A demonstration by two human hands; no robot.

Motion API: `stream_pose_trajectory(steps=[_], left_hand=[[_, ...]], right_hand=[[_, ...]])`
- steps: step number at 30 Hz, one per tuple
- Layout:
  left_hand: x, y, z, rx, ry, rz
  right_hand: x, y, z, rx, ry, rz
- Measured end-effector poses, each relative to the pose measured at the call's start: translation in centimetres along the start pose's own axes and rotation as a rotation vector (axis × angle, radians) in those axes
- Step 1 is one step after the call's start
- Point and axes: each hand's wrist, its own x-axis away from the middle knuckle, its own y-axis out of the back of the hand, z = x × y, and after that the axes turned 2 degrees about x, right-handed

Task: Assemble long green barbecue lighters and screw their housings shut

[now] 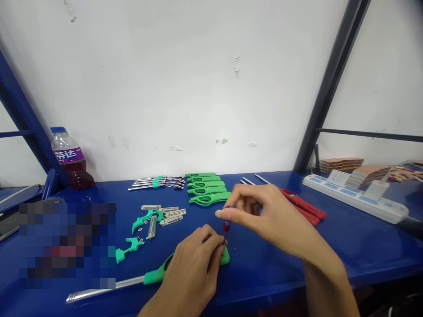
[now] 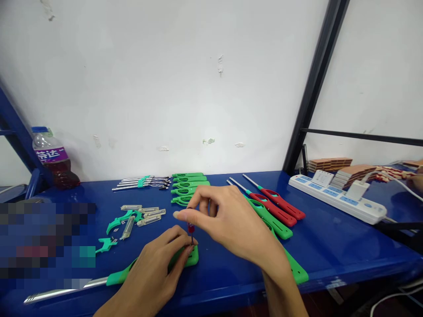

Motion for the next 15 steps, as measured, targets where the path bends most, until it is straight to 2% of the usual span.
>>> stream_pose_trajectory(steps=[4,7,10,15], left_hand=[[0.00,0.04,-0.04,0.012,-0.001,-0.013],[0.00,0.12,-0.14,0.020,0.005,-0.004],[0.06,0.11,-0.19,0.011,0.016,0.011],[0.10,-0.12,-0.06,-0.011,0.001,-0.010]], right_hand=[[0.19,0.03,0.16,0.032,0.024,-0.061],[0.27,0.36,0.14,-0.038,0.108,-0.012],[0.01,0.31,0.08,-0.075,0.099,0.041],[-0.38,-0.33,0.12,0.059,0.047,-0.072]])
